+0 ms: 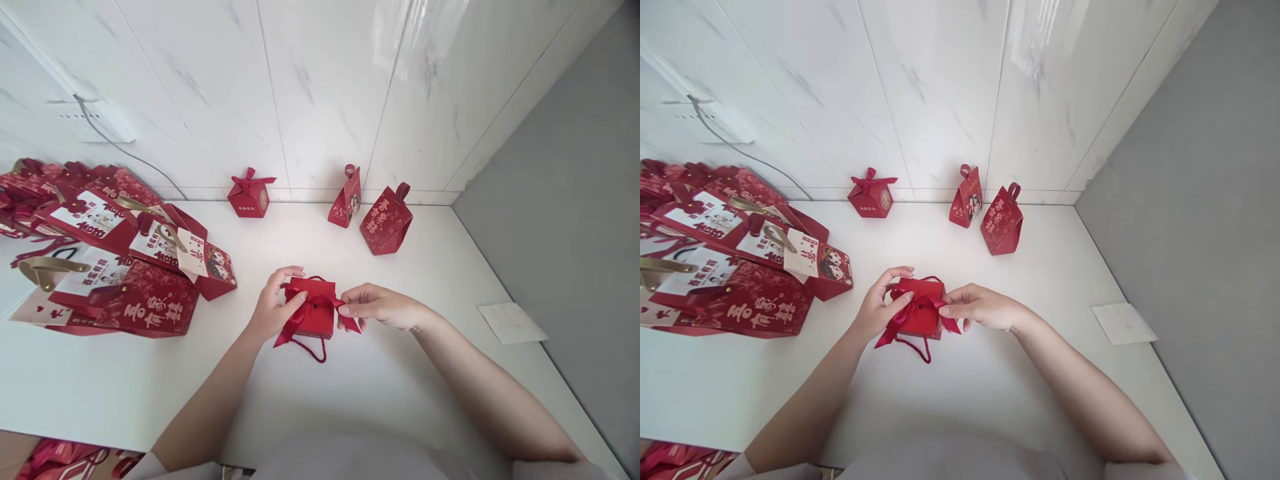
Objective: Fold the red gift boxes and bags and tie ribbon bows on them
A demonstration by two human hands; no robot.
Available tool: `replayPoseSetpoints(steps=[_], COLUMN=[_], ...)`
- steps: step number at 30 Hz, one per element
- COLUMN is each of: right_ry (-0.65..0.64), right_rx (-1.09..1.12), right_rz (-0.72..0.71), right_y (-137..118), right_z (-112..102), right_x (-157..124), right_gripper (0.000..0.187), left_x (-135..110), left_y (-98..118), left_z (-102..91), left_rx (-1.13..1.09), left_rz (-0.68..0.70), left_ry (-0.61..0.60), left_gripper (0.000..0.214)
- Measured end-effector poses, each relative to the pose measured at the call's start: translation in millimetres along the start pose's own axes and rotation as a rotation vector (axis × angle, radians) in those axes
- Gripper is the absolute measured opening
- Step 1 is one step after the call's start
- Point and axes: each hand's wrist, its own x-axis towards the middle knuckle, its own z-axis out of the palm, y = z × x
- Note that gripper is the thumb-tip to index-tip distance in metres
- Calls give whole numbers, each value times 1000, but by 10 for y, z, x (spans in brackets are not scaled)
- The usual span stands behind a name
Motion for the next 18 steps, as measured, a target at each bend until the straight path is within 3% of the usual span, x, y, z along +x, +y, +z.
replayPoseSetpoints(steps=[4, 7, 9, 13, 16, 18], right_ry=[-183, -175, -88, 109, 210, 223], right_rx=[-103, -166, -209, -320, -374, -382], right_rz=[77, 86, 69, -61, -176, -178], right_y=[-67, -61, -50, -55, -47, -16], right_z=[67, 212, 343, 564, 599, 568], right_x=[-94, -136, -150, -152, -107, -62], right_gripper=[37, 36, 37, 30, 23, 21], left_x=[-3, -3, -1, 5, -1, -12], left_y=[2, 14, 14, -16, -44, -54], left_z=[9, 0, -1, 28, 85, 131], left_rx=[-186, -193, -128, 61, 132, 112], left_rz=[-59, -74, -45, 29, 40, 15], left_ry=[-193, -245, -193, 31, 194, 249], left_gripper=[30, 33, 31, 26, 23, 24])
